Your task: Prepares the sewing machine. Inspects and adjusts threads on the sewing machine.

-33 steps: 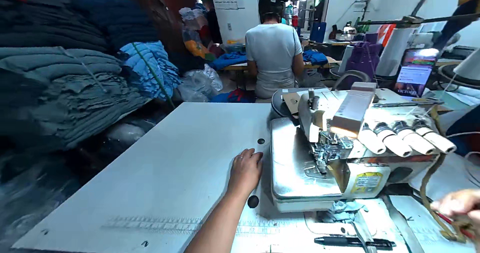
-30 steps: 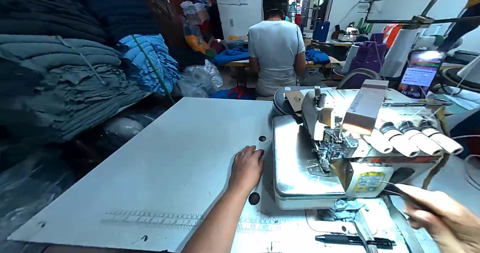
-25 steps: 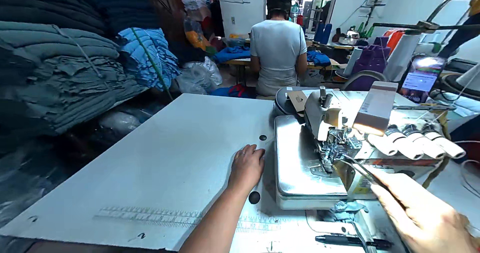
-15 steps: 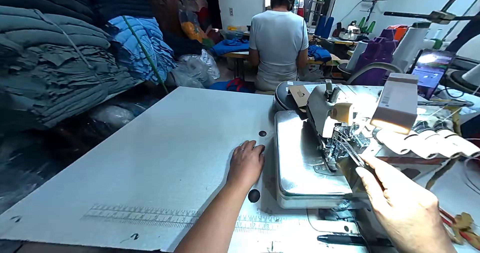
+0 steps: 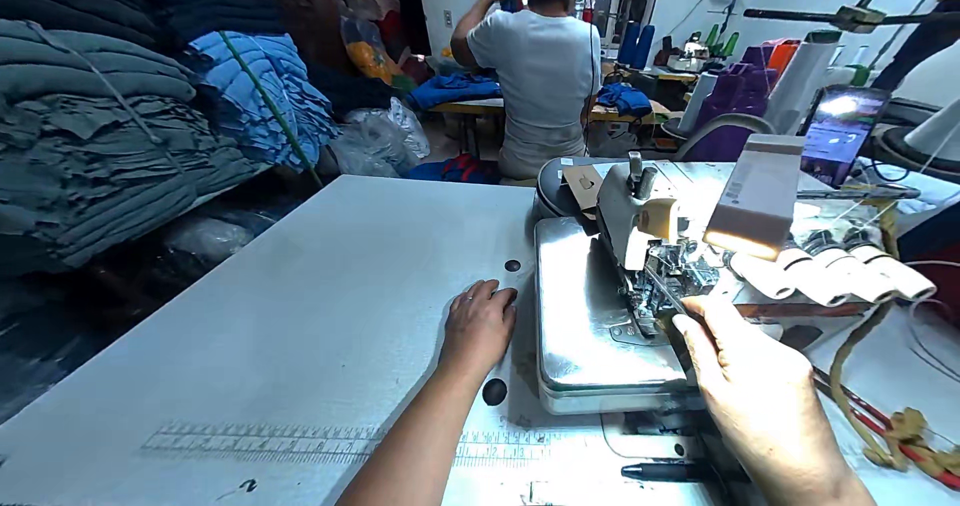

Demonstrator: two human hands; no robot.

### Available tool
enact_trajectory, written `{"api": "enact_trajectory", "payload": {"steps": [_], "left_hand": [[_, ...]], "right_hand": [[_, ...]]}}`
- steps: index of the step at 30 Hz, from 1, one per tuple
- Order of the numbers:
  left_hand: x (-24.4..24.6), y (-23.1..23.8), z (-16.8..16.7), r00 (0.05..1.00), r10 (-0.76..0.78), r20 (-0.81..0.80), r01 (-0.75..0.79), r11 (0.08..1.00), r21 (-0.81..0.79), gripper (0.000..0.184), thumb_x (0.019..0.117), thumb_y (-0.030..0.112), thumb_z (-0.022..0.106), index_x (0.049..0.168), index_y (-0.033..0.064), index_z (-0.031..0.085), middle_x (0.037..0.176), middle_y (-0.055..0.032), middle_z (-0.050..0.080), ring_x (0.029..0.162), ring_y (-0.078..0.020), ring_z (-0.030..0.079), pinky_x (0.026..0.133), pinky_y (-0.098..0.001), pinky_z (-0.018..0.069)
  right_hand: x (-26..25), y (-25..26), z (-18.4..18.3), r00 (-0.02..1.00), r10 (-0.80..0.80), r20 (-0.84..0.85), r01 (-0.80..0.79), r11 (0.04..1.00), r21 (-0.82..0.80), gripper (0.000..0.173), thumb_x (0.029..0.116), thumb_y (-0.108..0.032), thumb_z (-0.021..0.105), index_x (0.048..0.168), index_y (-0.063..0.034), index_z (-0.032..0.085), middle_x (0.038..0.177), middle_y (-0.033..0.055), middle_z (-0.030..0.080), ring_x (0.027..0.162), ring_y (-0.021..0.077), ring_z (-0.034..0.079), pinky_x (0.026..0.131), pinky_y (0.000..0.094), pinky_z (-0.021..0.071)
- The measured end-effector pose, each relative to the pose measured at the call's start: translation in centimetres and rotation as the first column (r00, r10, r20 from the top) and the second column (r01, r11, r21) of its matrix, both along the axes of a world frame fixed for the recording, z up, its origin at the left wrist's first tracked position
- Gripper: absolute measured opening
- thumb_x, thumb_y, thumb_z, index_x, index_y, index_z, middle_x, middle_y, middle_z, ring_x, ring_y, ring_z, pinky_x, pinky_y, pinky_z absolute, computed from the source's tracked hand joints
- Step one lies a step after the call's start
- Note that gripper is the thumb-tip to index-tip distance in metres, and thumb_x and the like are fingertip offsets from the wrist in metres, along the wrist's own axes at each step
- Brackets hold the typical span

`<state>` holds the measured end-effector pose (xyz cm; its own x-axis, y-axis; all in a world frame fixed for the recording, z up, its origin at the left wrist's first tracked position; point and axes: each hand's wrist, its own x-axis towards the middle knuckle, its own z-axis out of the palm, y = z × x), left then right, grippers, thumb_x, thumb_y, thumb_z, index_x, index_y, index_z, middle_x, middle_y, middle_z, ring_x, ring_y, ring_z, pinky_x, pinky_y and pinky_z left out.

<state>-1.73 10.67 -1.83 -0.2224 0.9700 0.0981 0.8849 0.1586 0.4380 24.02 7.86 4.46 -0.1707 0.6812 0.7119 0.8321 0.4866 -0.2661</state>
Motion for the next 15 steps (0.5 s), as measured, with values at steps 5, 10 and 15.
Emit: {"api": "enact_trajectory", "payload": {"steps": [5,10,15], "left_hand": [[-0.1,0.0,0.1,1.000,-0.005,-0.001,0.005,1.000,0.001,0.029,0.1047,0.021,0.058,0.129,0.0106,0.071,0.145,-0.0169,0.058,0.143,-0.0340,0.046,0.119,-0.0553,0.0299],[-0.3,-0.1,-0.4,0.994,-0.025,0.110,0.007,0.987,0.161,0.024,0.1032,0.013,0.060,0.121,0.0051,0.074,0.136,-0.0192,0.064,0.135,-0.0393,0.054,0.114,-0.0608,0.0352],[0.7,-2.1,-0.2,0.961,-0.128,0.244,-0.049,0.791,0.610,0.024,0.1010,0.006,0.055,0.115,0.0007,0.074,0.126,-0.0150,0.070,0.117,-0.0263,0.067,0.100,-0.0450,0.0527]], "right_hand": [[2.1,0.2,0.8,0.979,0.097,-0.178,-0.135,0.968,-0.212,0.023,0.0983,-0.020,0.056,0.106,-0.0069,0.074,0.077,-0.0009,0.070,0.063,0.0028,0.068,0.058,0.0184,0.0578],[3.9,1.0,2.1,0.970,0.147,-0.194,-0.215,0.893,-0.395,0.018,0.0995,-0.015,0.059,0.104,-0.0089,0.075,0.071,-0.0040,0.068,0.059,-0.0007,0.063,0.055,0.0154,0.0523],[5.0,2.1,3.6,0.939,0.205,-0.275,-0.337,0.698,-0.631,0.015,0.1021,-0.006,0.058,0.102,-0.0074,0.074,0.068,-0.0046,0.065,0.053,-0.0017,0.057,0.052,0.0140,0.0474]]}}
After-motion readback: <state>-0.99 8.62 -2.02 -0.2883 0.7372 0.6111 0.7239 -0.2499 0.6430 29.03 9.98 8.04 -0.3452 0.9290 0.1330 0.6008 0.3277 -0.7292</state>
